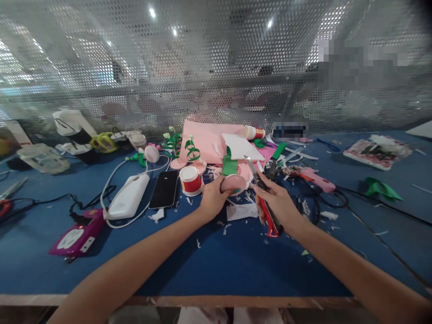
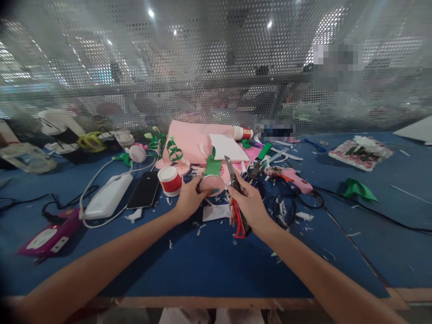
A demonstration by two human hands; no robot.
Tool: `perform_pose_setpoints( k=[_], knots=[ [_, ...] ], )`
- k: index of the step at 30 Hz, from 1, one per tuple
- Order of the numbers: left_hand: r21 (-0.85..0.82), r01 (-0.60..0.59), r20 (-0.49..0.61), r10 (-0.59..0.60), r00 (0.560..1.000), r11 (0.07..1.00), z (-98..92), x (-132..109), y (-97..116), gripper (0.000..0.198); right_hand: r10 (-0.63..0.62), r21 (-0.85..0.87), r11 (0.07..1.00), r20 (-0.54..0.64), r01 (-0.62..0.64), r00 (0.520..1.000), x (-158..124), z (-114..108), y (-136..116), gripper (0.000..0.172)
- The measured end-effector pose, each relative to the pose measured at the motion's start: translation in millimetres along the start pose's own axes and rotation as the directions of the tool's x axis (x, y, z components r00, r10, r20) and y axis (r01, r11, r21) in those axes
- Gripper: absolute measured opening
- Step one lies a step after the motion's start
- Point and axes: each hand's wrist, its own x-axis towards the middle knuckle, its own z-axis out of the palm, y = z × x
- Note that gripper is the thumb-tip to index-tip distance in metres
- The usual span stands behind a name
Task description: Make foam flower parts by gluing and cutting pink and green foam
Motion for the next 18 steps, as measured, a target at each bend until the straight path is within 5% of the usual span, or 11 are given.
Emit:
perform_pose_setpoints(
  k=[3,8,14,18],
  knots=[
    [-0.247,0.074,0.018,-0.072,0.997,0.966,3.8,3.6,-6.4,0.035,0.003,0.011,1.000,-0.018,-0.003,1.000,4.0,-0.8,3.6,0.080],
    [-0.653,0.225,0.156,-0.162,0.974,0.723,6.4,3.7,-8.5,0.061,-0.016,-0.028,0.999,-0.045,0.015,0.999,8.9,-3.1,5.2,0.080],
    [-0.727,0.210,0.230,-0.057,0.972,0.654,3.7,1.6,-4.7,0.056,-0.099,-0.131,0.987,-0.037,0.093,0.994,13.2,-8.2,10.6,0.078],
    [-0.719,0.234,0.225,-0.098,0.969,0.654,4.7,2.5,-6.8,0.057,-0.096,-0.162,0.983,-0.043,0.088,0.994,15.1,-9.2,12.8,0.078]
  ],
)
